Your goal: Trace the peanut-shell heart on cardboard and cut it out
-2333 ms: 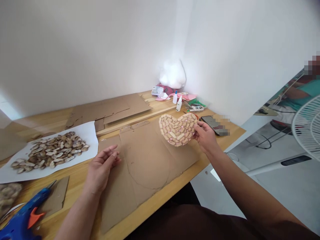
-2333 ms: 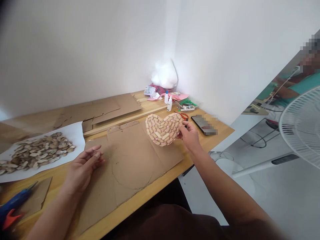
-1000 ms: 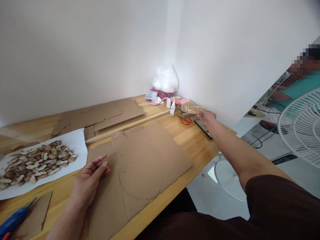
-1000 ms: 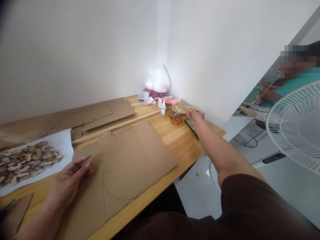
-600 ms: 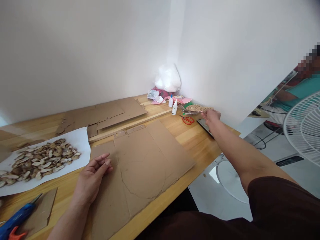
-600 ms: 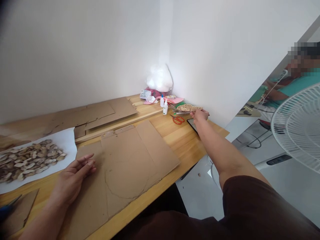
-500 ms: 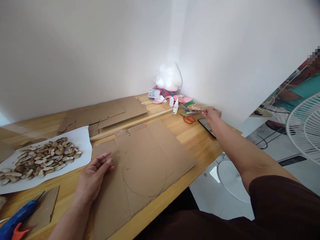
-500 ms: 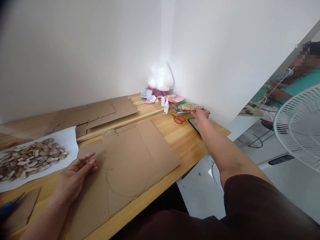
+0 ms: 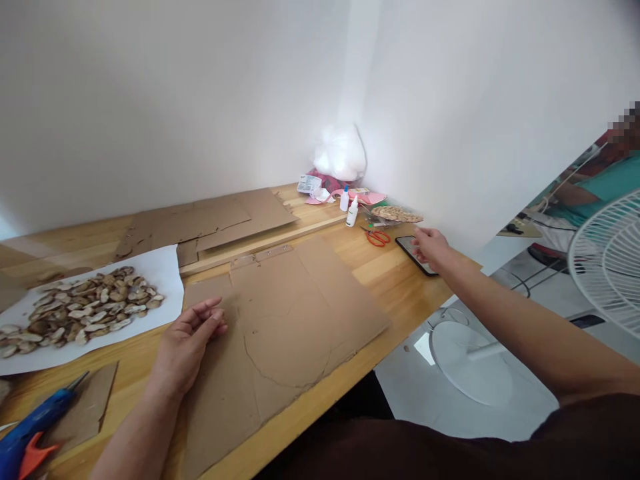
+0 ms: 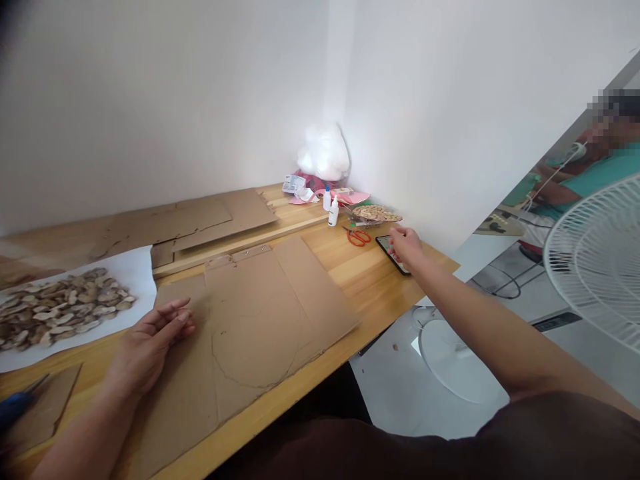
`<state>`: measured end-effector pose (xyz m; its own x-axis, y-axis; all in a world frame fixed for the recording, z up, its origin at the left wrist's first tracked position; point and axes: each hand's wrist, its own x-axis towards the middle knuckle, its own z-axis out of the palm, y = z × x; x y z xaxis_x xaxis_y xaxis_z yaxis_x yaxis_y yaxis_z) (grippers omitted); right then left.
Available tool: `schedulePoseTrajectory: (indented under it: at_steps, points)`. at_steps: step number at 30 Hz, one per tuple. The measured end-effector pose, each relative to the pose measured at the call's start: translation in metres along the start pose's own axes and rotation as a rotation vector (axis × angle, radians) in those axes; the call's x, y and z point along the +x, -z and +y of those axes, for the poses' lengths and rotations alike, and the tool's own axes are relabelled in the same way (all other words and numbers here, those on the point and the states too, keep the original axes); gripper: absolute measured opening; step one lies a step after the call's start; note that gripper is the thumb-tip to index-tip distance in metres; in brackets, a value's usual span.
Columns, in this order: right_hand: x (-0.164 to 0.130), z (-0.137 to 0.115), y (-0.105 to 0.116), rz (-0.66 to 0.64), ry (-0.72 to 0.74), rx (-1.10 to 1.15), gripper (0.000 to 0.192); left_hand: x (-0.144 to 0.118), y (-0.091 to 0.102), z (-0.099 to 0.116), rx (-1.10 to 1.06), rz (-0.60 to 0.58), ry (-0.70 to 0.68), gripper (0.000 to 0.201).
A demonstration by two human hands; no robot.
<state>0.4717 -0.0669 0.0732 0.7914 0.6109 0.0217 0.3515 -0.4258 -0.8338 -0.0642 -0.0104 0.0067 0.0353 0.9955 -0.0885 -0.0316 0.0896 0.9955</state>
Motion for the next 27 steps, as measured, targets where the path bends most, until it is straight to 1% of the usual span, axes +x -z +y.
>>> schedulePoseTrajectory:
  at_steps: [3, 6, 8, 10, 15, 19, 22, 24, 26, 27]
  points:
    - [-0.027, 0.003, -0.005, -0.185, 0.251, -0.202, 0.027, 0.001, 0.001, -0.002, -0.007, 0.004, -0.012, 0.053]
    - [-0.041, 0.0, -0.02, -0.346, 0.494, -0.403, 0.022, 0.0, 0.0, 0.0, -0.046, 0.041, -0.031, 0.05]
    - [-0.041, -0.003, -0.031, -0.403, 0.614, -0.512, 0.024, -0.001, -0.002, 0.003, -0.078, 0.083, -0.056, 0.049]
    - [-0.038, -0.007, -0.04, -0.422, 0.689, -0.601, 0.027, -0.002, -0.003, 0.007, -0.092, 0.128, -0.089, 0.046]
    - [-0.03, -0.012, -0.049, -0.366, 0.766, -0.723, 0.032, -0.001, -0.002, 0.011, -0.067, 0.22, -0.145, 0.04]
    - [-0.038, -0.01, -0.046, -0.259, 0.792, -0.726, 0.037, 0.001, -0.001, 0.011, -0.059, 0.297, -0.197, 0.035]
    - [-0.059, -0.009, -0.042, -0.175, 0.79, -0.685, 0.034, 0.002, -0.001, 0.011, -0.062, 0.373, -0.202, 0.029]
    - [-0.08, -0.008, -0.039, -0.166, 0.781, -0.656, 0.03, 0.004, 0.0, 0.011, -0.052, 0.39, -0.189, 0.026]
    - [-0.104, -0.008, -0.038, -0.226, 0.759, -0.627, 0.033, 0.005, 0.001, 0.01, -0.038, 0.389, -0.178, 0.025]
    - [-0.116, -0.008, -0.038, -0.297, 0.72, -0.591, 0.033, 0.005, 0.001, 0.009, -0.024, 0.388, -0.177, 0.025]
